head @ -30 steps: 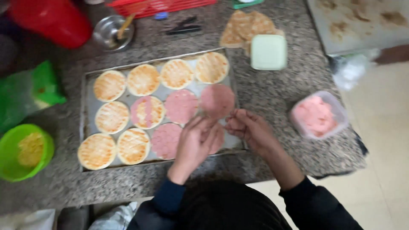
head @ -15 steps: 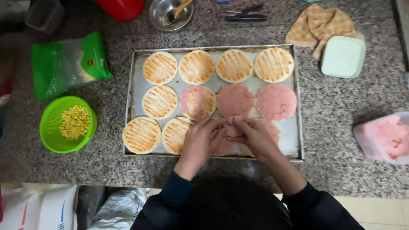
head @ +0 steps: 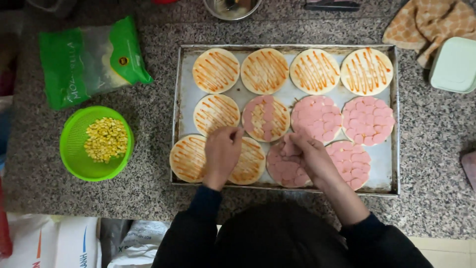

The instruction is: Placing and tearing ham slices to fit onto small dough rounds on a baking tray.

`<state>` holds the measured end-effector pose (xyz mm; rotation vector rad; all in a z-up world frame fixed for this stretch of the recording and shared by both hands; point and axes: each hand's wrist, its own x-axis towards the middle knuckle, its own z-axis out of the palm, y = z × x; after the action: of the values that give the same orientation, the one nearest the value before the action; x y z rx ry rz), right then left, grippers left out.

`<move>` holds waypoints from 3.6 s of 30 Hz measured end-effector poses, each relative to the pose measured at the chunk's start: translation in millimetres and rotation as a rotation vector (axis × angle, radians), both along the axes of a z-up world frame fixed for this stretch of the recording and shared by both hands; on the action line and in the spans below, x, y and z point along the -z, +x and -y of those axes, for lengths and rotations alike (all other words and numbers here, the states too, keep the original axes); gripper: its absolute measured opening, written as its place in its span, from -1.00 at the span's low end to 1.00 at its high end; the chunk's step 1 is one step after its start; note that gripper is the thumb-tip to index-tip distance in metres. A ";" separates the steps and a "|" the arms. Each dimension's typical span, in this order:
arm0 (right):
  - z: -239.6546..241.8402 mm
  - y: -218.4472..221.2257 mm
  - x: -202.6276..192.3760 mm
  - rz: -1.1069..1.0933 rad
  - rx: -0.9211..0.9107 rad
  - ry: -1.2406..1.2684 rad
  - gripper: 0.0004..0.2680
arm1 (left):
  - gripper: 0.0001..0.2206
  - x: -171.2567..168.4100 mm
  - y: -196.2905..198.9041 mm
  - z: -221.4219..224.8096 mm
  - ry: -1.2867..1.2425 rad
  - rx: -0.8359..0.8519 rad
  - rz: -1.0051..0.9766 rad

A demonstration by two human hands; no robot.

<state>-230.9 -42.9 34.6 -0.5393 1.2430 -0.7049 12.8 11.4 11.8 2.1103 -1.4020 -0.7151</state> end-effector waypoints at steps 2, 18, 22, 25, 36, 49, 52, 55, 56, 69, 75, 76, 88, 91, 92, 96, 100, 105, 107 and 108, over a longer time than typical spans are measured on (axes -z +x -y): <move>1.6 -1.7 1.4 -0.019 0.009 -0.012 -0.75 | -0.76 9.4 -7.4 6.3 -0.010 0.028 0.025; 8.5 -3.2 11.5 -0.080 -0.040 0.011 -0.76 | -0.77 25.7 -25.8 15.6 -0.083 0.111 0.241; 9.5 -0.4 2.2 -0.060 -0.031 0.031 -0.74 | -0.81 15.6 -25.9 15.3 -0.107 0.073 0.214; 10.8 3.0 10.8 -0.035 -0.037 0.034 -0.75 | -0.79 22.2 -23.3 6.9 -0.101 -0.022 0.162; 7.5 21.1 16.2 0.002 -0.105 0.111 -0.78 | -0.87 -18.6 -45.4 7.0 -0.326 0.176 -0.102; 13.9 -7.3 44.6 -0.154 -0.143 -0.013 -0.74 | -0.79 11.6 -17.2 12.4 -0.156 0.242 -0.054; 12.0 -7.7 44.5 -0.145 -0.127 -0.059 -0.73 | -0.79 28.1 -24.1 18.0 -0.103 0.323 0.151; 10.7 -9.6 48.6 -0.125 -0.111 -0.046 -0.74 | -0.77 40.7 -28.4 18.7 -0.133 0.289 0.309; 11.4 -11.0 49.8 -0.127 -0.109 -0.046 -0.74 | -0.77 40.0 -29.3 20.0 -0.134 0.291 0.307; 9.0 -1.2 38.8 -0.100 -0.169 0.047 -0.59 | -0.81 10.6 -31.4 17.4 -0.291 0.291 0.354; 5.3 2.0 55.1 0.045 -0.213 0.051 -0.44 | -0.80 -22.8 -45.4 17.3 -0.335 0.283 -0.066; 7.5 0.7 57.0 0.092 -0.252 0.057 -0.44 | -0.81 -21.6 -46.5 18.9 -0.328 0.301 -0.129; 19.8 12.2 1.3 -0.099 -0.151 -0.006 -0.75 | -0.70 -5.6 -4.4 47.7 -0.163 0.015 -0.018; 24.1 7.3 15.7 -0.028 -0.104 -0.062 -0.86 | -0.80 21.4 -0.9 74.8 -0.237 0.137 0.075; 26.0 5.2 21.0 -0.029 -0.106 -0.062 -0.86 | -0.80 32.4 -4.5 79.6 -0.237 0.136 0.074; 29.0 -4.0 39.6 0.045 -0.070 -0.024 -0.90 | -0.81 61.1 -13.3 90.2 -0.242 0.242 0.220; 29.4 -6.6 36.6 -0.007 -0.130 -0.020 -0.86 | -0.79 69.0 -14.5 95.9 -0.312 0.186 0.410; 31.3 2.3 17.6 -0.028 -0.100 0.022 -0.81 | -0.78 70.6 -15.9 99.4 -0.323 0.167 0.460; 31.7 6.4 7.4 -0.027 -0.091 0.024 -0.78 | -0.78 72.7 -16.1 99.4 -0.330 0.165 0.460; 31.6 8.1 1.3 0.007 -0.076 0.032 -0.77 | -0.78 75.6 -15.9 99.0 -0.341 0.148 0.466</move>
<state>-222.8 -74.5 33.2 -0.5545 1.2194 -0.6209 -3.1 -87.7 -63.7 1.9826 -1.7883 -0.0133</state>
